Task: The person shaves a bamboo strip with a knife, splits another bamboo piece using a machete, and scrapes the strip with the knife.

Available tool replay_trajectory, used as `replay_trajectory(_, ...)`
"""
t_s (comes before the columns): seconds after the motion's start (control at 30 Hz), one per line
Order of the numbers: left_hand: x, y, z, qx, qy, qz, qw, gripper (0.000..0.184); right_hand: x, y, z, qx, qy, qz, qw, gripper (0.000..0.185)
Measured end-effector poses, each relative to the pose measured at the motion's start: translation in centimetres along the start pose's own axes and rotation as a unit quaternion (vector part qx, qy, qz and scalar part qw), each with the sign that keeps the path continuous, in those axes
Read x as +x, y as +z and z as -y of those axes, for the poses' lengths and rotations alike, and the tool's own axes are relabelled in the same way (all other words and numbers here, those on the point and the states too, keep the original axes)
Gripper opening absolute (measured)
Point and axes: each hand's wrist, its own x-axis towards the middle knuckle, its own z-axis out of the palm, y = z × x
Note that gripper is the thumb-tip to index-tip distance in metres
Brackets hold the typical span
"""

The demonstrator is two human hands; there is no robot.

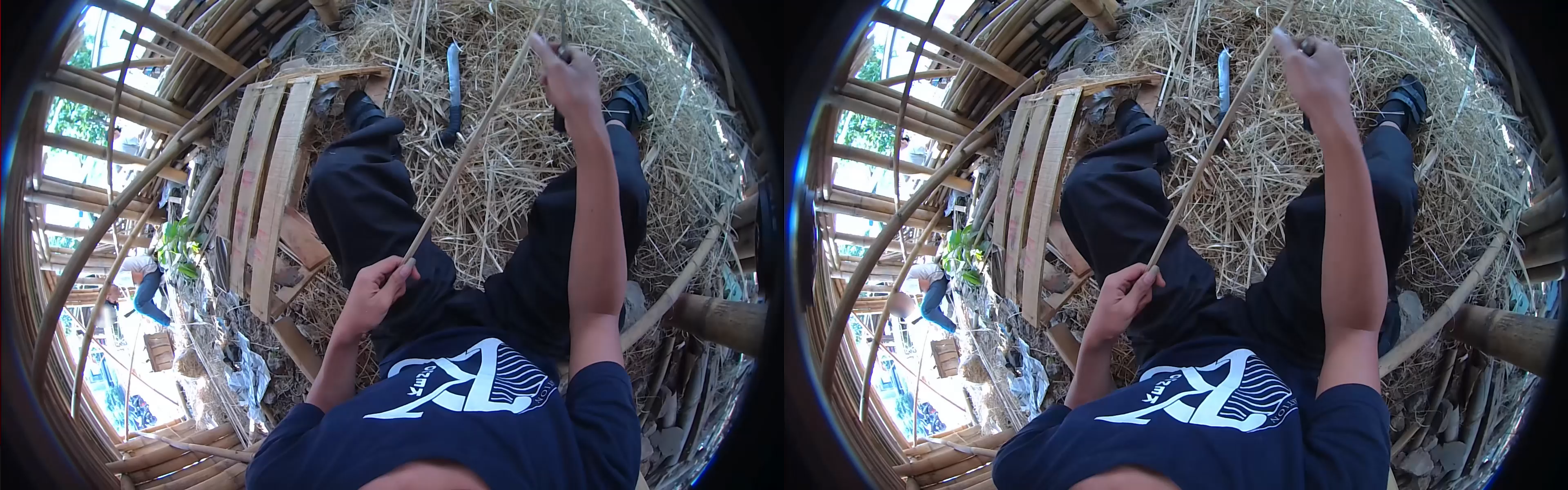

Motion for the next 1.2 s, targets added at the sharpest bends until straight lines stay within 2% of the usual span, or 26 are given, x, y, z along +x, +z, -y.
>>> replay_trajectory(0.03, 0.4, 0.0, -0.2, -0.001, 0.001, -0.015, 1.0, 0.021, -0.7, 0.4, 0.5, 0.001, -0.004, 0.002, 1.0, 0.032)
replay_trajectory(0.1, 1.7, 0.4, -0.3, 0.003, 0.02, -0.033, 0.999, 0.022, -3.1, 1.2, 1.7, -0.141, -0.073, 0.103, 0.982, 0.032)
replay_trajectory(0.17, 2.5, 0.3, -0.7, 0.007, 0.037, -0.049, 0.998, 0.023, -5.3, 2.4, 2.5, -0.153, -0.035, 0.189, 0.969, 0.034)
replay_trajectory(0.23, 3.4, 0.2, -1.5, -0.043, 0.038, -0.041, 0.997, 0.022, -7.2, 2.9, 3.6, -0.191, -0.053, 0.284, 0.938, 0.034)
replay_trajectory(0.33, 4.7, -0.8, -2.0, -0.099, 0.059, -0.015, 0.993, 0.027, -8.7, 4.6, 1.5, -0.123, -0.211, 0.327, 0.913, 0.033)
replay_trajectory(0.43, 5.1, -1.0, -3.3, -0.09, 0.071, -0.039, 0.993, 0.028, -9.4, 5.0, 1.2, -0.118, -0.273, 0.357, 0.886, 0.032)
replay_trajectory(0.6, 6.0, -0.9, -4.9, -0.078, 0.06, -0.032, 0.995, 0.028, -9.7, 4.5, 2.1, -0.128, -0.276, 0.347, 0.887, 0.03)
replay_trajectory(0.67, 6.9, -0.6, -4.4, -0.085, 0.122, -0.059, 0.987, 0.022, -9.4, 4.9, 1.4, -0.182, -0.26, 0.315, 0.895, 0.029)
replay_trajectory(0.7, 7.1, -0.7, -4.1, -0.086, 0.124, -0.058, 0.987, 0.022, -9.3, 5.2, 0.9, -0.183, -0.261, 0.313, 0.895, 0.029)
replay_trajectory(0.8, 7.7, -0.8, -3.9, -0.11, 0.1, -0.001, 0.989, 0.018, -9.2, 6.0, -0.5, -0.215, -0.271, 0.248, 0.905, 0.026)
replay_trajectory(0.87, 7.9, -0.4, -3.9, -0.058, 0.101, -0.038, 0.992, 0.017, -9.3, 6.4, -0.6, -0.245, -0.171, 0.277, 0.913, 0.025)
replay_trajectory(0.9, 8.2, -0.4, -3.8, -0.058, 0.103, -0.035, 0.992, 0.017, -9.3, 6.6, -0.7, -0.245, -0.17, 0.274, 0.914, 0.025)
replay_trajectory(1.07, 9.4, -0.4, -3.9, 0.053, 0.194, -0.146, 0.969, 0.021, -10.0, 7.2, -1.2, -0.269, -0.214, 0.272, 0.899, 0.025)
replay_trajectory(1.2, 9.7, -0.3, -4.5, 0.06, 0.167, -0.151, 0.972, 0.022, -10.2, 7.8, -1.5, -0.271, -0.204, 0.278, 0.899, 0.028)
